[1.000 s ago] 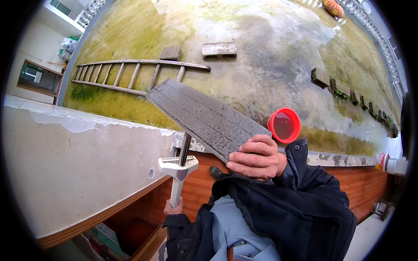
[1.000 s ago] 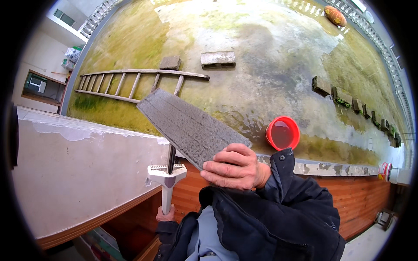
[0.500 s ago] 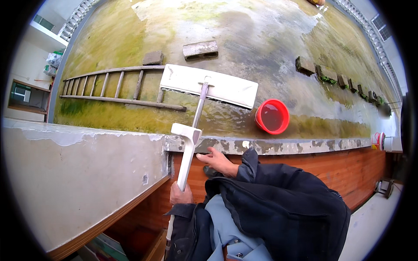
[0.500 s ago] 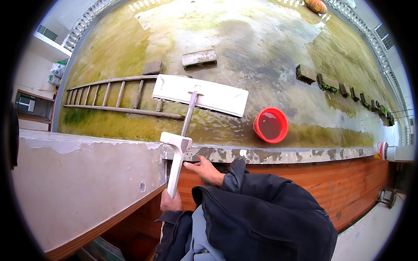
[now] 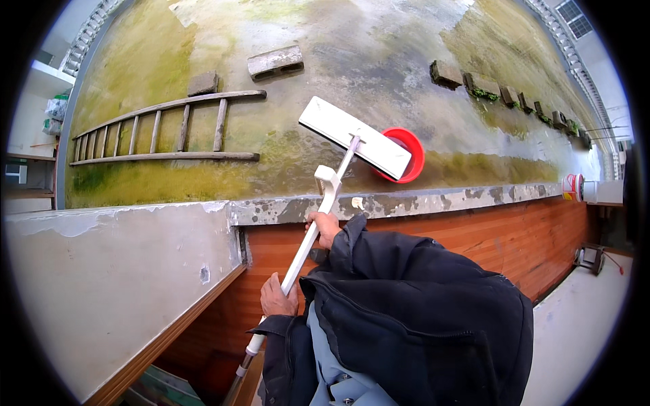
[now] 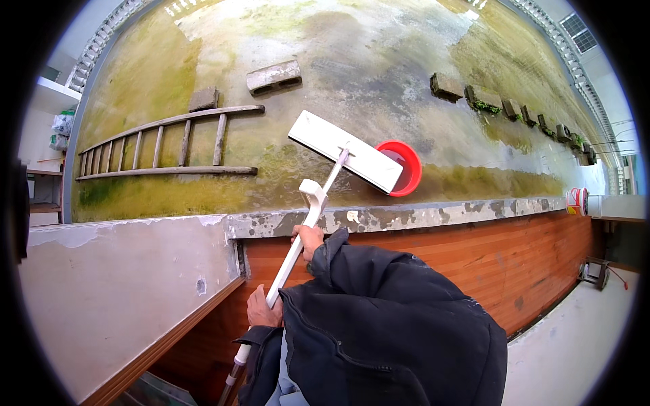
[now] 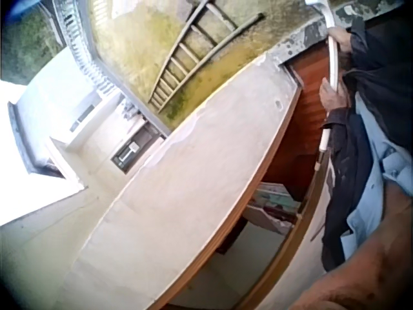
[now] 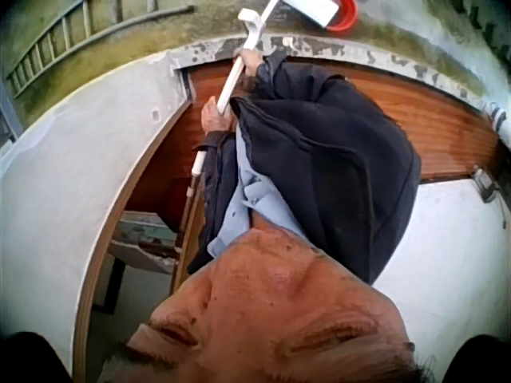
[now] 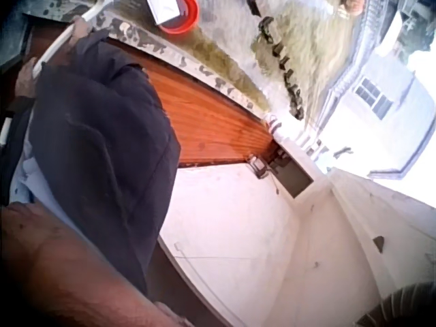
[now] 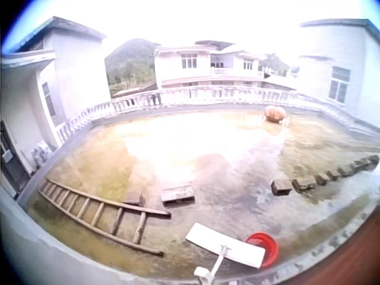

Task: The person assembles a window cleaning tool by attaching a squeegee head to a telescopic pole and then fitting a grey scrubber pad onto the head. The person demonstrates the locking mechanism of the pole and shows the assembled tool.

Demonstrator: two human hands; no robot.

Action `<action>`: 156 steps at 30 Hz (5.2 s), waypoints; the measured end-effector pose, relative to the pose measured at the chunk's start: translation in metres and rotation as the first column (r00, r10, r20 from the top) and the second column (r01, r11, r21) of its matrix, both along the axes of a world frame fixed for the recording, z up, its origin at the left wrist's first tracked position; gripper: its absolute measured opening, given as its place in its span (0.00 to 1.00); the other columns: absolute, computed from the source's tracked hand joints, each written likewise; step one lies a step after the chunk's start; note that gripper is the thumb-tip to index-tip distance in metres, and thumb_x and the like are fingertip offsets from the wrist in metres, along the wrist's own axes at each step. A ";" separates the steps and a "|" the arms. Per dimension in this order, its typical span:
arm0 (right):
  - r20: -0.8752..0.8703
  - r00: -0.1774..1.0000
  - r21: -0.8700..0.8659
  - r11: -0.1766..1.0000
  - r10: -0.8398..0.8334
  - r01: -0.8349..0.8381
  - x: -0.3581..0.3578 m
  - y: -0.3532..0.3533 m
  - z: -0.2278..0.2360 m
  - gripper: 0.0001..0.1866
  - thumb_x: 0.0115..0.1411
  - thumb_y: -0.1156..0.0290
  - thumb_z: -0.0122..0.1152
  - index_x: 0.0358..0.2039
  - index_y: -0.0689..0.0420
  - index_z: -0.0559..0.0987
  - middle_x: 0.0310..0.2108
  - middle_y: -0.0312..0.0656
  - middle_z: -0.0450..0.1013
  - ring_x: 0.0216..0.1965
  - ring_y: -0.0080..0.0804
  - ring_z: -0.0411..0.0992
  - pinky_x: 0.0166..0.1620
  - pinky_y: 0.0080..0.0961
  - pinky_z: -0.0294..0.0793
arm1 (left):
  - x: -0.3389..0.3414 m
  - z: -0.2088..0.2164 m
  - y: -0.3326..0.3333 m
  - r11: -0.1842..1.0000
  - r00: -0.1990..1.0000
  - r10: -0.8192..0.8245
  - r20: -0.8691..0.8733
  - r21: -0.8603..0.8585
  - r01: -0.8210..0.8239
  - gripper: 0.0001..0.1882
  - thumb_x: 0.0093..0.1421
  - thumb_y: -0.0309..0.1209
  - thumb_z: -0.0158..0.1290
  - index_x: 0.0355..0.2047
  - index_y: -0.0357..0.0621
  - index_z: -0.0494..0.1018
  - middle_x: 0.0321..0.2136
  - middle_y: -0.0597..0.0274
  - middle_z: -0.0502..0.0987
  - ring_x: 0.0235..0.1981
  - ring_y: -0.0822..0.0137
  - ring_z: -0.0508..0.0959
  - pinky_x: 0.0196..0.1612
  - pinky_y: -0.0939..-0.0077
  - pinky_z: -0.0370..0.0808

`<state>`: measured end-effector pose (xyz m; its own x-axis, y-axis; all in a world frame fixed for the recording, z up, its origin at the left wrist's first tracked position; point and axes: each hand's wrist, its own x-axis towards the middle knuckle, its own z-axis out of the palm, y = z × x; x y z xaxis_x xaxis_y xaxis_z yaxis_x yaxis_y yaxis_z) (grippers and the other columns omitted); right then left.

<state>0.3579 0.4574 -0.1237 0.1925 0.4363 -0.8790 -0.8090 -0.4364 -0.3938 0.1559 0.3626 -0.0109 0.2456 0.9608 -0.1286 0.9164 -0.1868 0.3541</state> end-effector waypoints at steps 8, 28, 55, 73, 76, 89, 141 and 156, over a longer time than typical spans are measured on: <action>-0.281 0.944 0.238 0.941 -0.171 0.241 0.103 -0.009 0.004 0.04 0.45 0.75 0.52 0.19 0.58 0.67 0.16 0.43 0.65 0.19 0.39 0.67 0.28 0.39 0.74 | -0.074 0.069 -0.085 1.000 0.977 -0.002 -0.213 -0.027 -0.004 0.39 0.43 0.38 0.68 0.54 0.36 0.66 0.47 0.47 0.71 0.51 0.46 0.69 0.55 0.53 0.64; 0.051 0.995 -0.033 0.996 -0.081 0.083 0.181 -0.141 -0.102 0.14 0.53 0.66 0.59 0.38 0.59 0.72 0.25 0.43 0.73 0.26 0.40 0.76 0.34 0.40 0.79 | -0.047 0.017 -0.273 0.991 0.830 0.099 -0.548 -0.023 -0.134 0.14 0.44 0.39 0.61 0.16 0.51 0.67 0.15 0.61 0.73 0.20 0.55 0.77 0.22 0.57 0.73; -0.128 0.927 -0.337 0.864 0.352 -0.375 0.182 -0.216 -0.097 0.12 0.57 0.75 0.54 0.42 0.63 0.69 0.30 0.49 0.69 0.28 0.45 0.74 0.27 0.46 0.75 | 0.034 0.125 -0.378 0.743 0.856 0.138 -0.498 -0.519 -0.422 0.17 0.53 0.49 0.55 0.26 0.48 0.75 0.21 0.49 0.78 0.25 0.44 0.79 0.31 0.51 0.75; 0.007 0.884 -0.199 0.867 0.468 -0.457 0.186 -0.294 -0.017 0.08 0.58 0.75 0.55 0.36 0.61 0.69 0.26 0.43 0.70 0.23 0.38 0.74 0.25 0.37 0.76 | 0.033 0.071 -0.530 0.534 0.626 0.464 -0.627 -0.365 -0.762 0.15 0.45 0.46 0.64 0.23 0.49 0.80 0.23 0.50 0.79 0.28 0.48 0.81 0.35 0.54 0.77; -0.043 0.897 -0.241 0.867 0.441 -0.437 0.193 -0.296 -0.066 0.07 0.60 0.74 0.55 0.36 0.60 0.68 0.26 0.44 0.68 0.26 0.41 0.73 0.27 0.40 0.75 | 0.048 0.092 -0.520 0.603 0.672 0.510 -0.537 -0.334 -0.725 0.11 0.45 0.43 0.64 0.23 0.51 0.80 0.21 0.52 0.79 0.29 0.48 0.80 0.34 0.54 0.77; -0.050 0.846 -0.163 0.832 0.530 -0.531 0.230 -0.290 -0.109 0.07 0.60 0.67 0.48 0.30 0.57 0.66 0.25 0.43 0.65 0.29 0.40 0.66 0.40 0.46 0.73 | 0.113 0.136 -0.481 0.597 0.727 0.484 -0.487 -0.423 -0.681 0.08 0.52 0.35 0.57 0.29 0.44 0.75 0.26 0.52 0.79 0.28 0.50 0.81 0.33 0.56 0.77; 0.076 0.772 -0.298 0.754 0.631 -0.586 0.182 -0.328 -0.013 0.18 0.56 0.76 0.59 0.44 0.75 0.70 0.31 0.52 0.73 0.28 0.41 0.76 0.29 0.37 0.78 | 0.054 0.072 -0.541 0.653 0.607 0.596 -0.526 -0.124 -0.748 0.12 0.42 0.37 0.64 0.18 0.45 0.73 0.18 0.49 0.75 0.25 0.44 0.77 0.29 0.52 0.74; 0.038 0.763 -0.263 0.743 0.645 -0.615 0.191 -0.336 -0.112 0.17 0.58 0.74 0.57 0.45 0.67 0.68 0.33 0.50 0.71 0.31 0.45 0.76 0.33 0.46 0.79 | 0.100 0.087 -0.531 0.849 0.719 0.497 -0.486 0.100 -0.519 0.13 0.41 0.34 0.62 0.17 0.49 0.67 0.19 0.56 0.71 0.22 0.49 0.74 0.25 0.55 0.71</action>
<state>0.5484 0.1215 -0.2358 0.0520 0.2926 -0.9548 -0.2713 -0.9160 -0.2955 0.2554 -0.1680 0.0763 -0.3812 0.9146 -0.1348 0.9196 0.3602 -0.1569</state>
